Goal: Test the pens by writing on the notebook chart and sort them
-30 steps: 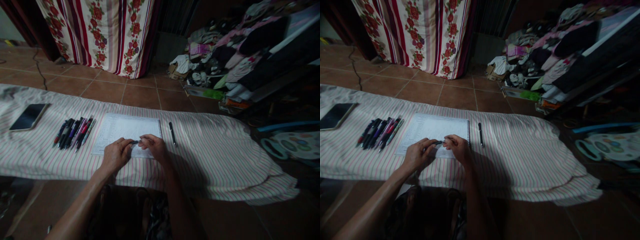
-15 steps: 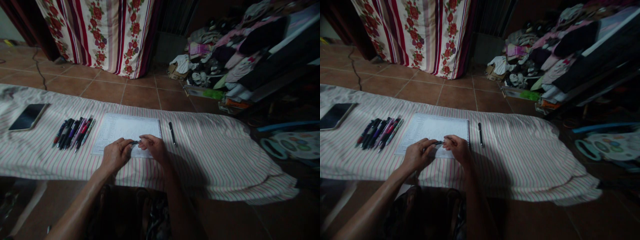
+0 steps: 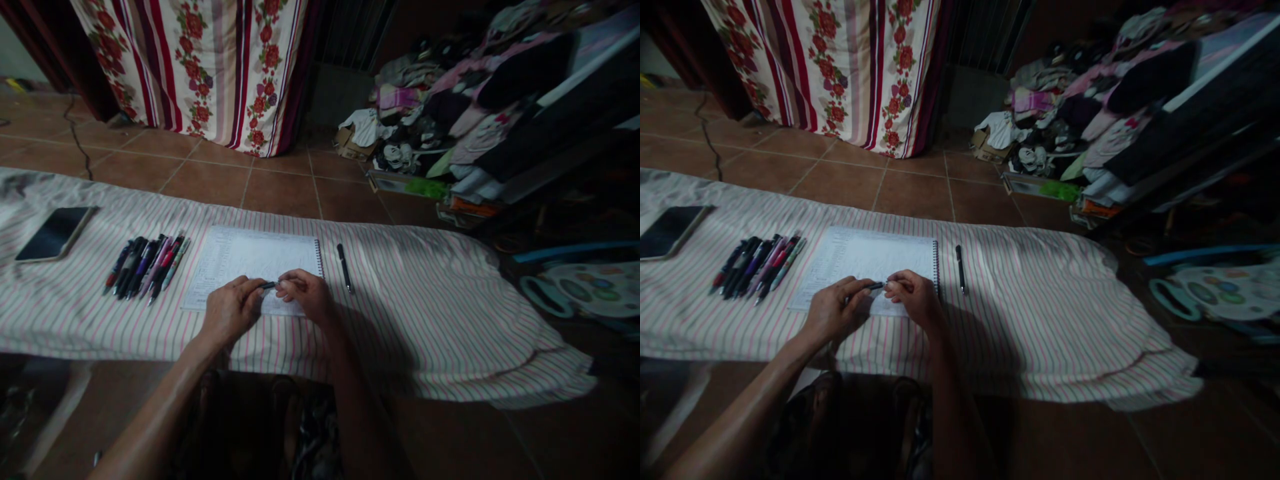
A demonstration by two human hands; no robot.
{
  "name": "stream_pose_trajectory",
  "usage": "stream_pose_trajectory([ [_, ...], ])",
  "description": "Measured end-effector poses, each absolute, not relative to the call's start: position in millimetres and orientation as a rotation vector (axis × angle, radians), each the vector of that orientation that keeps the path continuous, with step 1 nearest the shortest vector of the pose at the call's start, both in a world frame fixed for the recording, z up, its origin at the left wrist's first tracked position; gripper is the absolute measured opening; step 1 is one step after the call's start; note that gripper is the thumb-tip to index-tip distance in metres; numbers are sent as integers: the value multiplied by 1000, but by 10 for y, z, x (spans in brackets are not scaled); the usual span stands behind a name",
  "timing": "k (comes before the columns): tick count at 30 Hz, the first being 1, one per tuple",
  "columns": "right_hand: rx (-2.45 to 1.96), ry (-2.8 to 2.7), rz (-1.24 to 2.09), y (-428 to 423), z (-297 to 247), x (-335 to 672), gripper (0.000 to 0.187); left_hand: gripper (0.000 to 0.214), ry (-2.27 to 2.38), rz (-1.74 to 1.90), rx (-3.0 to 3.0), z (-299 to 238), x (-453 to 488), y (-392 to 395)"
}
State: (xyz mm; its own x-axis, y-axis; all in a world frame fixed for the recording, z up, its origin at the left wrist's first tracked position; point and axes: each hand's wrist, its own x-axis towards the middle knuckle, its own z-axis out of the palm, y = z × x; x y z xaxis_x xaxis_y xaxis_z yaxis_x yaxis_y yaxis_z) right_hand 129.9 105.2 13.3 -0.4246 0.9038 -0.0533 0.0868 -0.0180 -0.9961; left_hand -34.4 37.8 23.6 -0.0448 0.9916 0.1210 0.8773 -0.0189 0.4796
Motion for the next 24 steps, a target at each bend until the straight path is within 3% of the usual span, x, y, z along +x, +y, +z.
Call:
stream_pose_trajectory([
  [8, -1029, -1553, 1537, 1053, 144, 1316, 28, 34, 2005, 648, 1965, 233, -345, 374],
  [24, -1074, -1599, 1493, 1053, 129, 1325, 16, 33, 2001, 630, 1983, 220, -336, 379],
])
